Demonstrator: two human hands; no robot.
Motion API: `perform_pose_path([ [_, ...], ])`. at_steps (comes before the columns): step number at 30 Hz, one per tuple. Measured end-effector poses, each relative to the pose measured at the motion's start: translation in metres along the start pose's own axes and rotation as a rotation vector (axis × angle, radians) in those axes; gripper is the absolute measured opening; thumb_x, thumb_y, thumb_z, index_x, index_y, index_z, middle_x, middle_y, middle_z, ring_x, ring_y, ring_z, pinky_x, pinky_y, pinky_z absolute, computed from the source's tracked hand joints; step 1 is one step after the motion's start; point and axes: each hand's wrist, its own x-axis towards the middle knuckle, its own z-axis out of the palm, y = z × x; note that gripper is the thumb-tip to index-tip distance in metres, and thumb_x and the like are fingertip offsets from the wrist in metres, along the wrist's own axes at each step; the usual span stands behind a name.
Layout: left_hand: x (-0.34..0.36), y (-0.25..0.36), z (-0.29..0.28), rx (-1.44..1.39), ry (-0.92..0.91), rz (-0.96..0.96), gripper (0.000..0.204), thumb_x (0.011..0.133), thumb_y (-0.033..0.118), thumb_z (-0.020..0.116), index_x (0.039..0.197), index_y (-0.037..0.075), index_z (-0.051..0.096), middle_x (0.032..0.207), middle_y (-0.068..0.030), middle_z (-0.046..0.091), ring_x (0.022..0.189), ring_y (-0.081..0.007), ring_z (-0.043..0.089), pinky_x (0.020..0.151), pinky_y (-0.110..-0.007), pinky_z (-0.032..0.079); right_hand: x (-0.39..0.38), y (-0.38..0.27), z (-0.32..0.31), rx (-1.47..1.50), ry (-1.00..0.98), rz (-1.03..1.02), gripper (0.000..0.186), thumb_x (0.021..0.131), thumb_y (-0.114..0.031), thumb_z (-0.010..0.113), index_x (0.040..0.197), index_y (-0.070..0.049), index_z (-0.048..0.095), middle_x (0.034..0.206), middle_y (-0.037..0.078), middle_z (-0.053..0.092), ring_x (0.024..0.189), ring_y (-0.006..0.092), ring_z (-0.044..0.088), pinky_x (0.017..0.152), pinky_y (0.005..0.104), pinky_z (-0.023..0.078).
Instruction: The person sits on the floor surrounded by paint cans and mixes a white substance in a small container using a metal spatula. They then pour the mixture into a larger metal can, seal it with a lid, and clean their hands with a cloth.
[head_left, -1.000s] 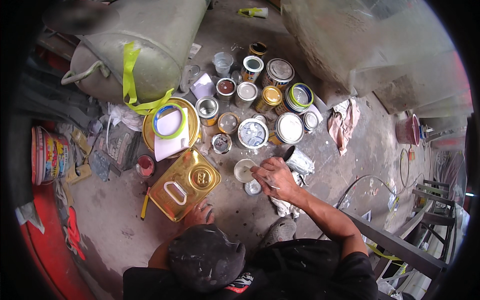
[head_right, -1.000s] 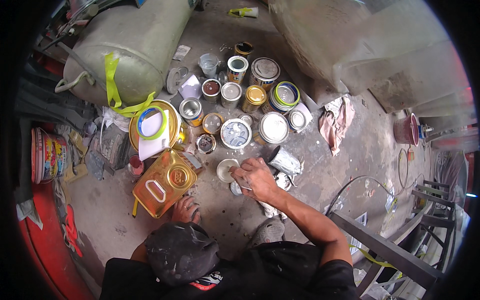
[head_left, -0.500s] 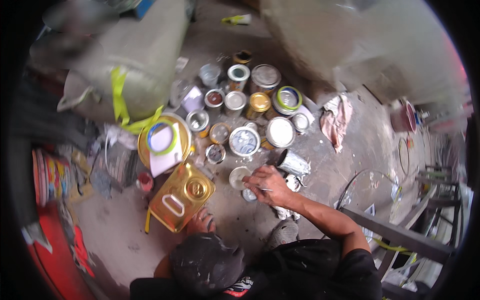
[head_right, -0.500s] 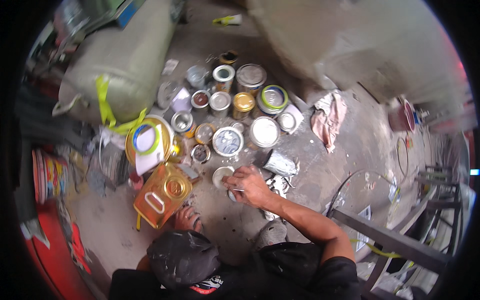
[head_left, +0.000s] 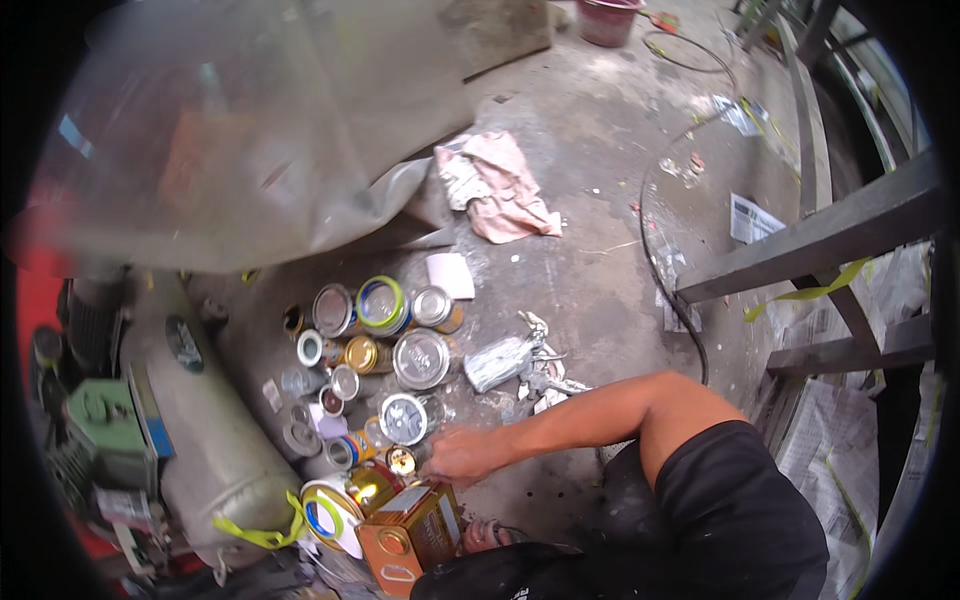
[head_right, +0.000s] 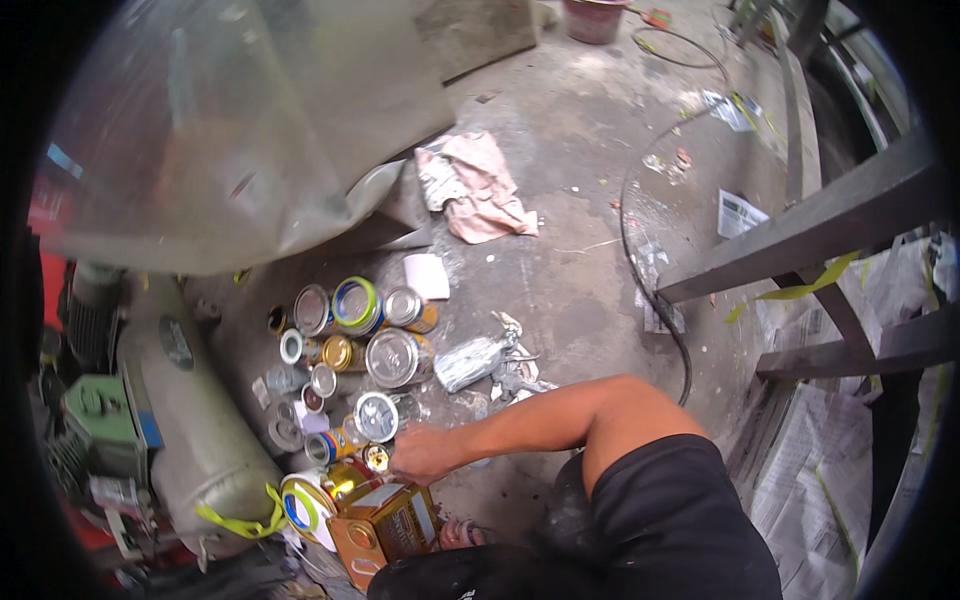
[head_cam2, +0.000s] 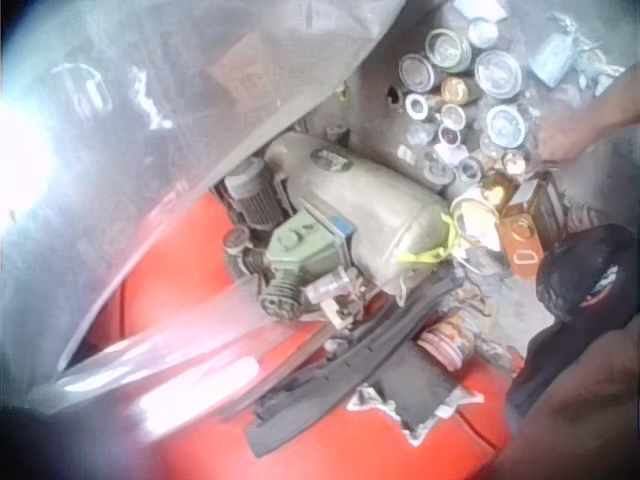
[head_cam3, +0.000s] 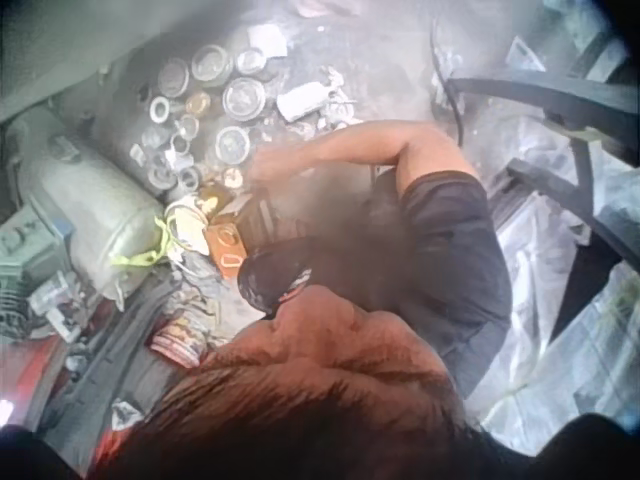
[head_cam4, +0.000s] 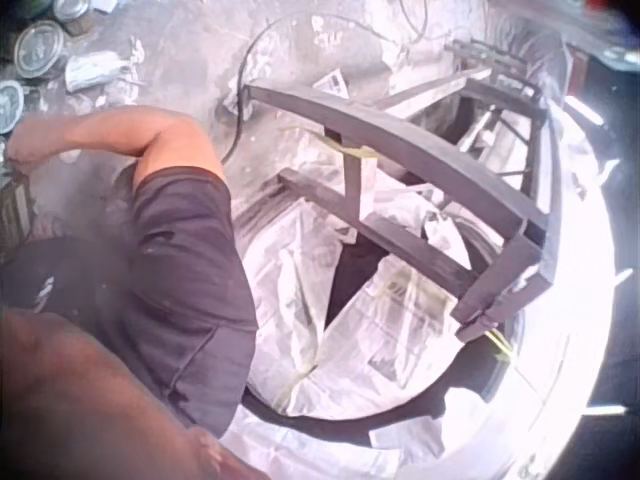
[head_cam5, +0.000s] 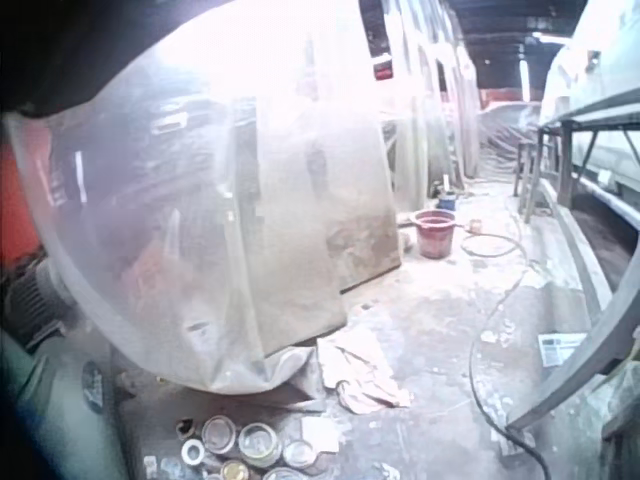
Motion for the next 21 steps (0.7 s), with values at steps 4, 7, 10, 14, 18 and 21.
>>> perform_pose_path([
  [4, -0.003, -0.002, -0.002, 0.034, -0.004, -0.009, 0.039, 0.089, 0.035, 0.061, 0.117, 0.009, 0.065, 0.132, -0.0240, 0.056, 0.125, -0.0463, 0.050, 0.105, -0.063, 0.038, -0.005, 0.002, 0.003, 0.085, 0.035, -0.014, 0.021, 0.089, -0.028, 0.065, 0.084, -0.008, 0.072, 0.074, 0.019, 0.070, 0.080, 0.0424, 0.069, 0.075, 0.0551, 0.054],
  [7, -0.012, -0.011, -0.012, 0.152, -0.038, 0.049, 0.047, 0.090, 0.030, 0.066, 0.130, 0.007, 0.058, 0.139, -0.0259, 0.053, 0.130, -0.0495, 0.048, 0.108, -0.061, 0.038, 0.001, 0.007, 0.013, 0.155, 0.005, 0.005, 0.019, 0.086, -0.025, 0.067, 0.084, -0.008, 0.074, 0.077, 0.019, 0.071, 0.081, 0.0427, 0.071, 0.080, 0.0573, 0.053],
  [10, 0.007, -0.012, -0.032, 0.202, -0.085, 0.038, 0.049, 0.088, 0.032, 0.069, 0.130, 0.008, 0.060, 0.135, -0.0240, 0.056, 0.127, -0.0480, 0.050, 0.108, -0.060, 0.038, 0.008, 0.010, 0.016, 0.145, -0.051, -0.030, 0.017, 0.081, -0.022, 0.069, 0.084, -0.007, 0.075, 0.080, 0.020, 0.072, 0.084, 0.0414, 0.072, 0.082, 0.0569, 0.053],
  [14, 0.069, -0.004, -0.109, 0.206, -0.170, -0.160, 0.051, 0.087, 0.035, 0.072, 0.129, 0.009, 0.062, 0.131, -0.0216, 0.060, 0.124, -0.0459, 0.053, 0.107, -0.058, 0.039, 0.010, 0.012, 0.017, 0.092, -0.045, -0.061, 0.015, 0.076, -0.019, 0.070, 0.082, -0.006, 0.075, 0.085, 0.020, 0.073, 0.090, 0.0400, 0.072, 0.082, 0.0535, 0.054],
  [18, 0.133, 0.029, -0.209, 0.181, -0.159, -0.440, 0.053, 0.085, 0.038, 0.075, 0.129, 0.011, 0.064, 0.127, -0.0191, 0.063, 0.120, -0.0439, 0.057, 0.107, -0.056, 0.040, 0.016, 0.025, 0.032, 0.158, 0.037, -0.037, 0.017, 0.075, -0.016, 0.070, 0.088, -0.006, 0.074, 0.086, 0.019, 0.073, 0.090, 0.0383, 0.071, 0.083, 0.0535, 0.054],
  [21, 0.142, 0.062, -0.287, 0.151, -0.082, -0.659, 0.054, 0.084, 0.040, 0.077, 0.129, 0.012, 0.065, 0.123, -0.0172, 0.066, 0.118, -0.0423, 0.059, 0.106, -0.055, 0.041, 0.018, 0.027, 0.029, 0.208, 0.046, -0.017, 0.018, 0.078, -0.016, 0.068, 0.090, -0.004, 0.073, 0.086, 0.019, 0.072, 0.091, 0.0374, 0.072, 0.081, 0.0530, 0.056],
])
